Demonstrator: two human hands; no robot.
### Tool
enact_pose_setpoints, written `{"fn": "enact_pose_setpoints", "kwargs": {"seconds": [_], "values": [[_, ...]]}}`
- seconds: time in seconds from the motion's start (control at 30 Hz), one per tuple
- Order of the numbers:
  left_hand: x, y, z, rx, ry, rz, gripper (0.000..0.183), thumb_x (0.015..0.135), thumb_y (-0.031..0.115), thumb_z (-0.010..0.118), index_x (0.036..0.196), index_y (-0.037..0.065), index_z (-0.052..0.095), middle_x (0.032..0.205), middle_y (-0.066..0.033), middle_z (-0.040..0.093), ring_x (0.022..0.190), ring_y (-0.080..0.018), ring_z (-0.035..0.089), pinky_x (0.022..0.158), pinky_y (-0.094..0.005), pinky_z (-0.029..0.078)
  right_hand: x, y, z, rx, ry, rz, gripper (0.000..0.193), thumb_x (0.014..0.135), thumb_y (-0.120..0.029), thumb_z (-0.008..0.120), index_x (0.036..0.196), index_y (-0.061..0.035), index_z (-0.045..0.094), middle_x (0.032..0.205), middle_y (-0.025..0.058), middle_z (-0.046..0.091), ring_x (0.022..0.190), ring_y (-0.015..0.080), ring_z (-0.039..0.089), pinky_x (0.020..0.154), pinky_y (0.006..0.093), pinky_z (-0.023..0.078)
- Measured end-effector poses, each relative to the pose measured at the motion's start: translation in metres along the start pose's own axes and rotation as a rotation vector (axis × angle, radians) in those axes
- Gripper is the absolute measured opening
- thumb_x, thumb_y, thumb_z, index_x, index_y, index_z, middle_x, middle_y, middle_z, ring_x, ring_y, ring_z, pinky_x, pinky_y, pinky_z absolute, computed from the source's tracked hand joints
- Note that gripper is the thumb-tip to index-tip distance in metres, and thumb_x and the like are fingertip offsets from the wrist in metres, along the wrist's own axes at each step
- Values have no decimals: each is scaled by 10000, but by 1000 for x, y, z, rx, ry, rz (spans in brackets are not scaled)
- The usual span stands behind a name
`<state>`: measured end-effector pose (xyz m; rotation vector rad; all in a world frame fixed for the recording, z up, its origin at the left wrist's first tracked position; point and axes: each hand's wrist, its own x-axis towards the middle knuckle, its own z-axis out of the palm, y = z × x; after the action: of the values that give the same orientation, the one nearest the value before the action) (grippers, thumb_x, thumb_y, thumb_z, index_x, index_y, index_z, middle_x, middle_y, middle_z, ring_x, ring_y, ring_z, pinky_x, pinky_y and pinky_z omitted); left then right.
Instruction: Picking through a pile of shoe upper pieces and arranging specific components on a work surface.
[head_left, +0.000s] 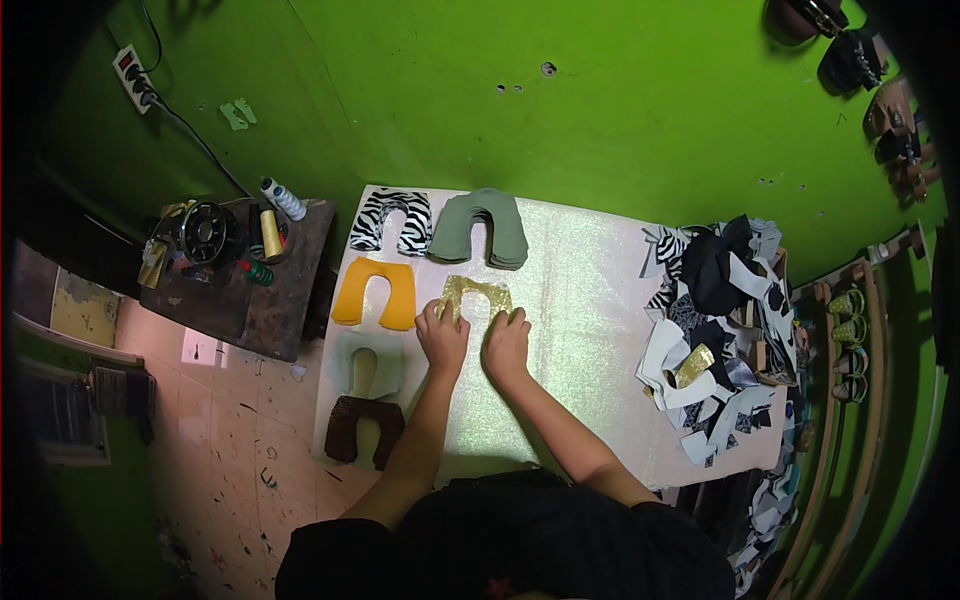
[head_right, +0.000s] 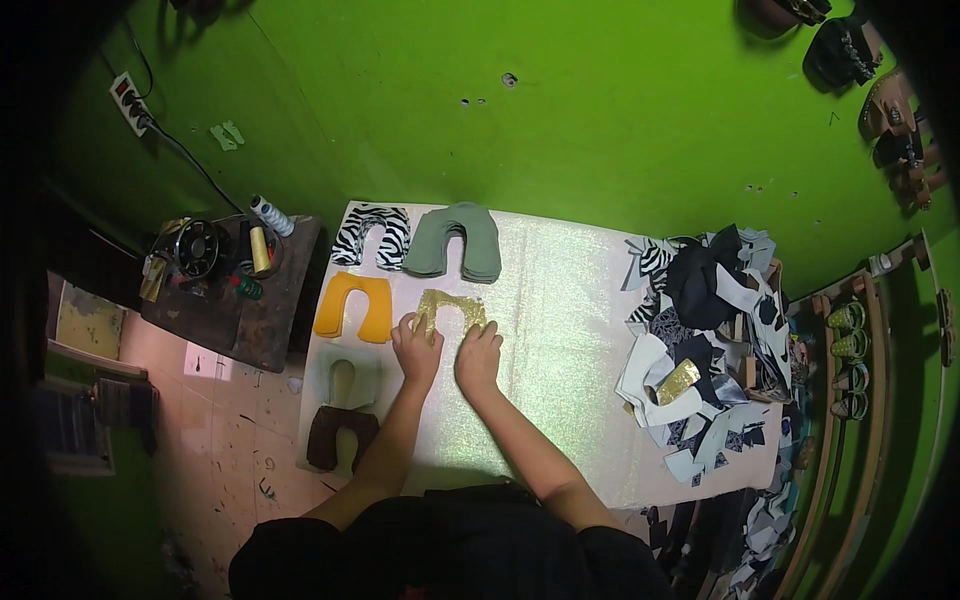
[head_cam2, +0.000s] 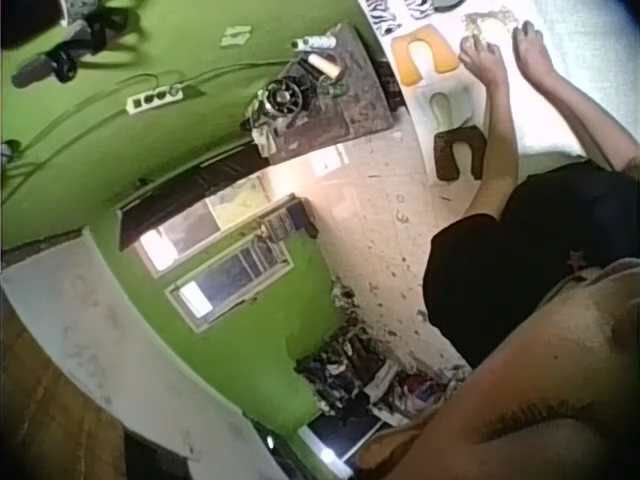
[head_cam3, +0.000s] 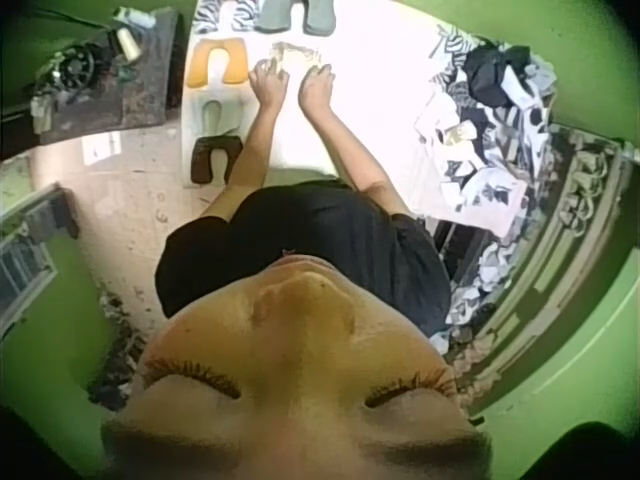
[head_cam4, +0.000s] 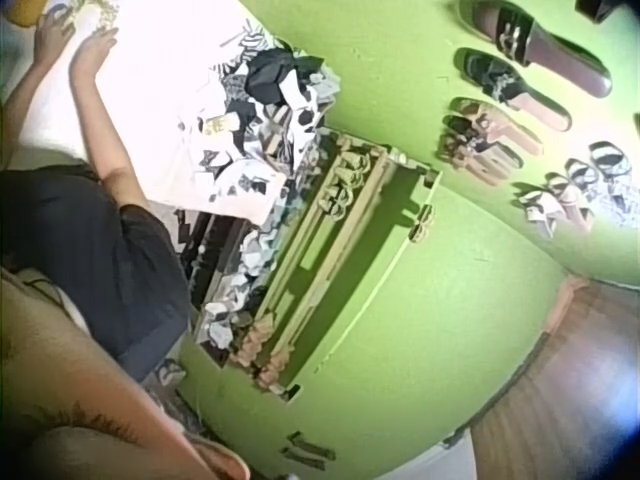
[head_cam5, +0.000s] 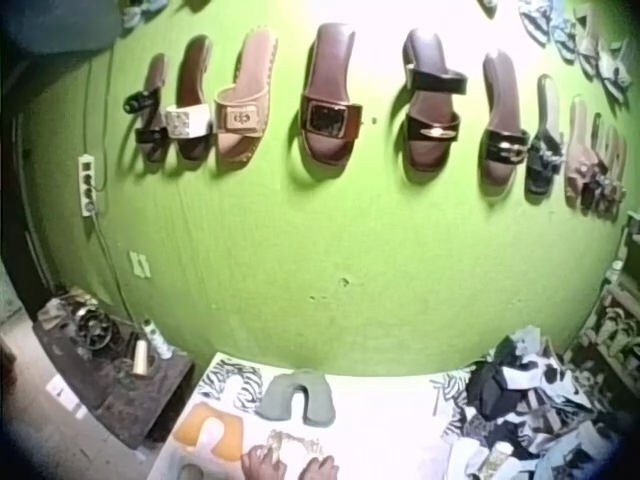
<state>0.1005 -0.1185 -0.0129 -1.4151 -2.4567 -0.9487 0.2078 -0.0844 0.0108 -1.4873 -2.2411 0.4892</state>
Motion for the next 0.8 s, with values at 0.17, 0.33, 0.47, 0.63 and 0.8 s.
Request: {"fn": "enact_pose_setpoints", "kwargs": {"seconds": [0.17, 0.33, 0.47, 0.63, 0.8], "values": [[8, -3, 7, 31, -16, 10, 343, 677, 172, 612, 1000, 55, 627, 1087, -90, 491, 967, -281, 441, 822, -390, 380, 3, -5, 10, -171, 26, -40, 312, 682, -19, 509, 928, 167, 463, 992, 295, 403, 831, 372, 437, 754, 401, 391], [10, 3, 1, 62, -72, -62, 354, 676, 210, 611, 997, 61, 607, 1051, -89, 492, 963, -271, 448, 795, -391, 373, 7, -7, 24, -206, 37, 52, 398, 685, -82, 538, 956, 200, 462, 993, 266, 406, 845, 347, 436, 751, 370, 402], [8, 9, -12, 85, -112, -81, 378, 673, 231, 615, 1013, 66, 589, 1032, -89, 489, 965, -267, 445, 789, -404, 364, 7, -7, 19, -189, 40, 57, 412, 681, -98, 554, 967, 183, 456, 1004, 239, 409, 856, 335, 440, 723, 369, 415], [4, 11, -15, 20, -168, -32, 443, 699, 241, 607, 1107, 77, 550, 1179, -90, 461, 1100, -271, 400, 875, -437, 310, 1, -15, -13, -159, -65, 93, 453, 701, -169, 598, 1045, 86, 450, 1038, 192, 419, 919, 317, 450, 714, 406, 425], [6, 17, -8, 67, -328, 165, 521, 761, 286, 563, 1240, 111, 457, 1370, -70, 315, 1272, -282, 244, 967, -541, 183, -6, -7, -21, -85, -74, 66, 479, 704, -212, 614, 1089, 29, 461, 1103, 211, 410, 961, 338, 444, 750, 429, 416]]}}
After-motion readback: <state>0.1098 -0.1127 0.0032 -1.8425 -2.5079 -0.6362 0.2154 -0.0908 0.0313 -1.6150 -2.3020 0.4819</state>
